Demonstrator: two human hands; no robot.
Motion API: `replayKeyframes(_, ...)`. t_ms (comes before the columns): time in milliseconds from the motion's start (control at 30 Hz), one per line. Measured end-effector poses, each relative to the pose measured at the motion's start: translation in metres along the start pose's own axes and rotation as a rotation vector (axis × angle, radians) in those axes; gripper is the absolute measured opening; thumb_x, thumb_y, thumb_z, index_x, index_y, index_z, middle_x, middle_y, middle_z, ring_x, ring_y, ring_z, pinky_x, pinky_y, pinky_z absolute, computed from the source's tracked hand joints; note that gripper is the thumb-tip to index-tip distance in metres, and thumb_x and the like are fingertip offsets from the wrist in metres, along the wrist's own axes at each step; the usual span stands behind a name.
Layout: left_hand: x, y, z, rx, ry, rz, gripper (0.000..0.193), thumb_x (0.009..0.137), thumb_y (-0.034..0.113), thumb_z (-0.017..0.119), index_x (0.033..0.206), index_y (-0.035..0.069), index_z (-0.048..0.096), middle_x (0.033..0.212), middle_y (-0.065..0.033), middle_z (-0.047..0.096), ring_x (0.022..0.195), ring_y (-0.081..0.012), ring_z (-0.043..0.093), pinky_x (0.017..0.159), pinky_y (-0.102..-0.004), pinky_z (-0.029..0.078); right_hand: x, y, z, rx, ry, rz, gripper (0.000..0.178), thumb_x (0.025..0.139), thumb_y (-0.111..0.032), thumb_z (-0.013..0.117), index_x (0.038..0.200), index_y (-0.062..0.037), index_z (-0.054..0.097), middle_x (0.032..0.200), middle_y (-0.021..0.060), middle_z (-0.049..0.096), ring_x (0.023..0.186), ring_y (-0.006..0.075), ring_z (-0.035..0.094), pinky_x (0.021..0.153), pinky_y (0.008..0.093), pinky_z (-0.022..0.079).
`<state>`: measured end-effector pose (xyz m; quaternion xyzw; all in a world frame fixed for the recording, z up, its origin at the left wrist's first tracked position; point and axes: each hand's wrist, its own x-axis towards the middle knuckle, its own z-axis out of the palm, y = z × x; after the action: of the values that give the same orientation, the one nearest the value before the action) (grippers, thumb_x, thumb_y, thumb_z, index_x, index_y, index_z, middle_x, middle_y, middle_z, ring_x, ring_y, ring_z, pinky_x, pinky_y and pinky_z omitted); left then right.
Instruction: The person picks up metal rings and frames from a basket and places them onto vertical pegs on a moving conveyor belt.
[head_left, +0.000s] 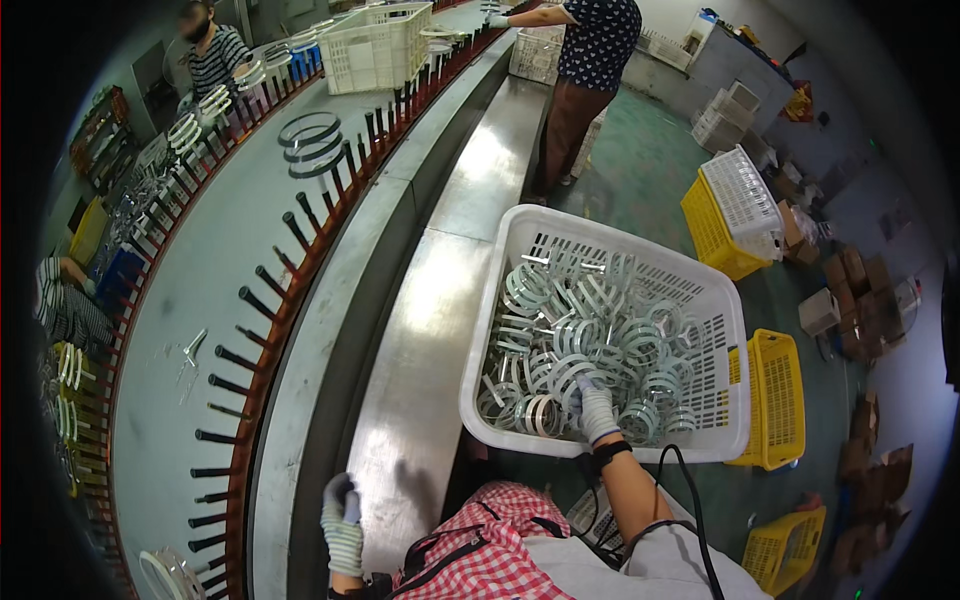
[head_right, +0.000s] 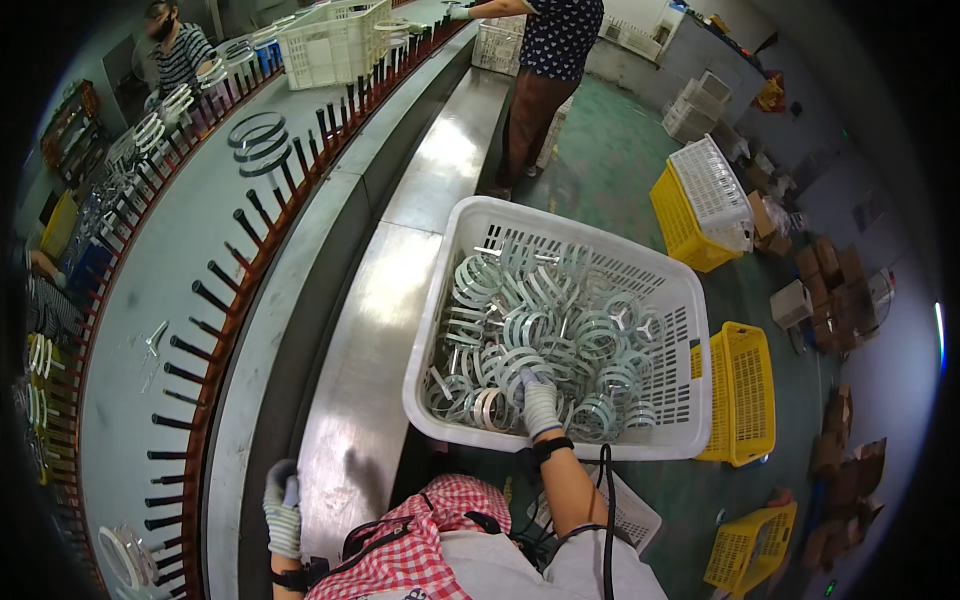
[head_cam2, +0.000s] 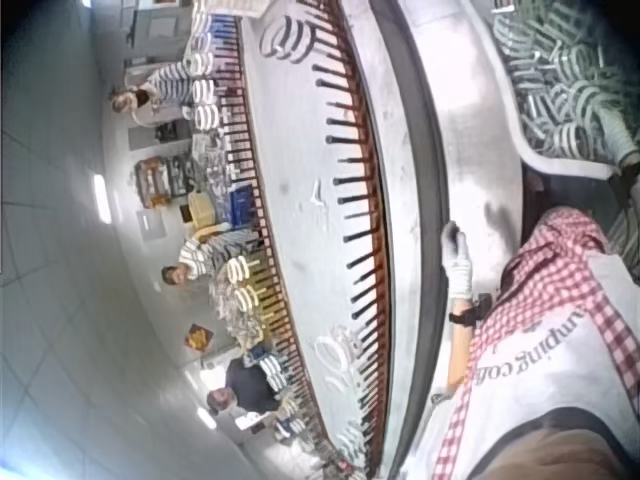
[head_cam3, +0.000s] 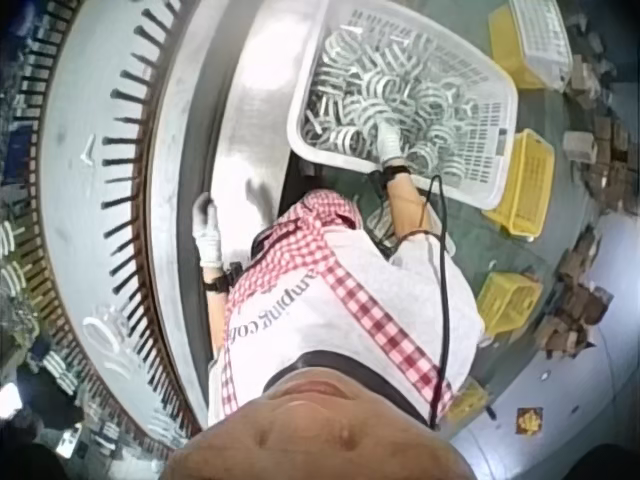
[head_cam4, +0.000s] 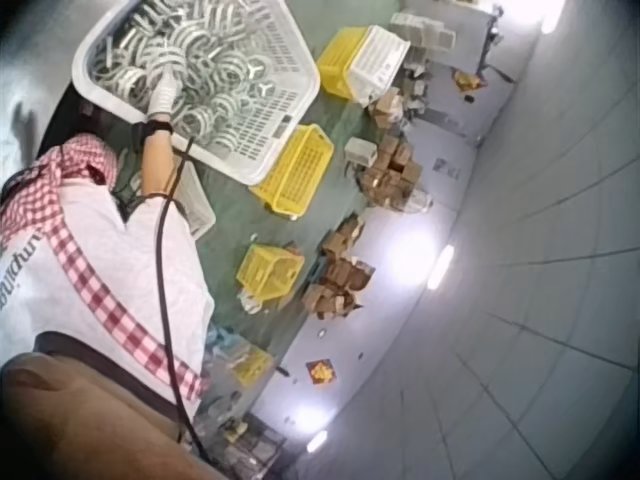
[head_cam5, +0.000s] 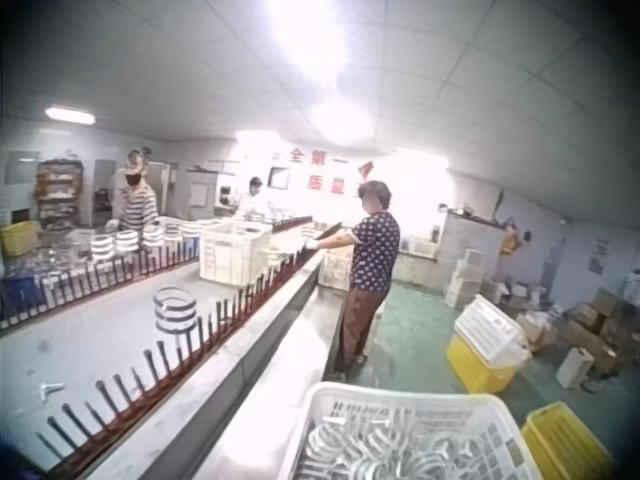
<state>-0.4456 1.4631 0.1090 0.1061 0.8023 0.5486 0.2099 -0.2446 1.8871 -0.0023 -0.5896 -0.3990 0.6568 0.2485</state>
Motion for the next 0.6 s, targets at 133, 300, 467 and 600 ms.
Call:
replayKeyframes(133, 0.030, 0.052, 0.046, 0.018, -0.432, 0.011, 0.036, 0.085, 0.011, 0.053, 0.118, 0.000, 0.048, 0.106, -0.0137, 0.057, 0.100, -0.0190, 0.055, 0.085, -0.0305, 0.044, -0.068, -0.070, 0.021, -0.277, -0.198, -0.205, 0.020, 0.080, -0.024, 0.063, 0.085, -0.0045, 0.062, 0.064, -0.0009, 0.055, 0.054, 0.0081, 0.050, 0.048, 0.0224, 0.041)
replayKeyframes(300, 0.080, 0.104, 0.119, 0.412, -0.485, 0.636, 0.058, 0.079, 0.025, 0.062, 0.126, 0.002, 0.039, 0.125, -0.0210, 0.044, 0.114, -0.0321, 0.046, 0.093, -0.0372, 0.040, -0.139, -0.149, 0.053, -0.355, -0.827, -0.262, 0.023, 0.081, -0.019, 0.059, 0.087, 0.0017, 0.064, 0.066, -0.0003, 0.058, 0.062, 0.0063, 0.053, 0.059, 0.0199, 0.043)
replayKeyframes(467, 0.113, 0.112, 0.125, 0.079, -1.003, -0.005, 0.047, 0.088, 0.027, 0.053, 0.126, 0.001, 0.044, 0.111, -0.0130, 0.059, 0.103, -0.0173, 0.054, 0.089, -0.0303, 0.041, -0.105, -0.190, 0.109, -0.517, -1.198, -0.079, 0.025, 0.083, -0.020, 0.058, 0.090, 0.0031, 0.063, 0.077, 0.0044, 0.061, 0.072, 0.0083, 0.054, 0.066, 0.0223, 0.044)
replayKeyframes(600, 0.114, 0.101, 0.104, -0.142, -0.827, -0.307, 0.047, 0.089, 0.027, 0.053, 0.127, 0.000, 0.042, 0.117, -0.0092, 0.054, 0.108, -0.0142, 0.047, 0.095, -0.0278, 0.036, -0.010, -0.214, 0.170, -0.409, -1.168, -0.325, 0.027, 0.088, -0.025, 0.053, 0.088, 0.0008, 0.063, 0.078, 0.0026, 0.060, 0.070, 0.0092, 0.055, 0.063, 0.0245, 0.046)
